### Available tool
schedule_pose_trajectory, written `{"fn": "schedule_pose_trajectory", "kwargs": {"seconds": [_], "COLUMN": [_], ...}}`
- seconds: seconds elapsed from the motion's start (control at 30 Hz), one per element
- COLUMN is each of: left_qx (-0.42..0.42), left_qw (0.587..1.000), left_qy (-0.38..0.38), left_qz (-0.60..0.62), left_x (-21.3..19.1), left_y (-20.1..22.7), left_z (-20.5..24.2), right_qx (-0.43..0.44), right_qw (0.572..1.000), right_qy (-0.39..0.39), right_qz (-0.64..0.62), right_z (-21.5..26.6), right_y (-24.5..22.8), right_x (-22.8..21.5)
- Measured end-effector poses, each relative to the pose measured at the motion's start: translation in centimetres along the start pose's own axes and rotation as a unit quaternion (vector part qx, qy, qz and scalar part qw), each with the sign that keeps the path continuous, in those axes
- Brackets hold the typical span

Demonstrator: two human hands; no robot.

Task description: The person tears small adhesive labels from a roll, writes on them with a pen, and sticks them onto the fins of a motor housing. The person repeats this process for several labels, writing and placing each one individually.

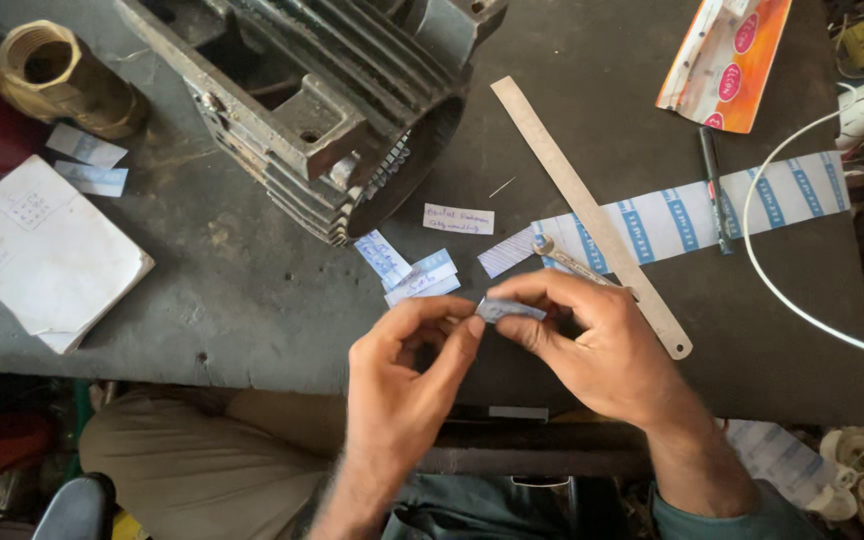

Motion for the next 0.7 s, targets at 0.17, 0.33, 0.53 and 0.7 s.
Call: {"fn": "schedule_pose_trajectory", "kwargs": {"seconds": [0.17, 0.33, 0.53, 0.7], "left_qx": [-0.061, -0.084, -0.012, 0.089], "left_qw": [0.997, 0.995, 0.999, 0.992], "left_qy": [-0.020, -0.009, -0.034, -0.014], "left_qz": [0.044, 0.060, -0.037, -0.087], "left_x": [-0.7, -0.8, -1.9, -2.1], "left_y": [-0.3, -0.8, 0.3, 1.1], "left_z": [-0.5, -0.9, -1.3, -1.5], "right_qx": [-0.126, -0.325, -0.280, -0.284], "right_qw": [0.989, 0.931, 0.952, 0.950], "right_qy": [0.021, 0.070, 0.071, 0.065], "right_qz": [0.069, 0.150, 0.096, 0.114], "right_z": [0.3, 0.5, 0.1, -0.1], "right_y": [-1.4, -2.8, -3.0, -3.4], "right_x": [0.4, 0.9, 1.2, 1.6]}}
Point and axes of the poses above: each hand's wrist, its own z-axis away from the middle knuckle, its own x-axis out of the palm, y = z × x, the point moved 2 cm from there along -z, towards the middle knuckle, and after that the axes turned 12 degrees about y, right-handed, at the moved point
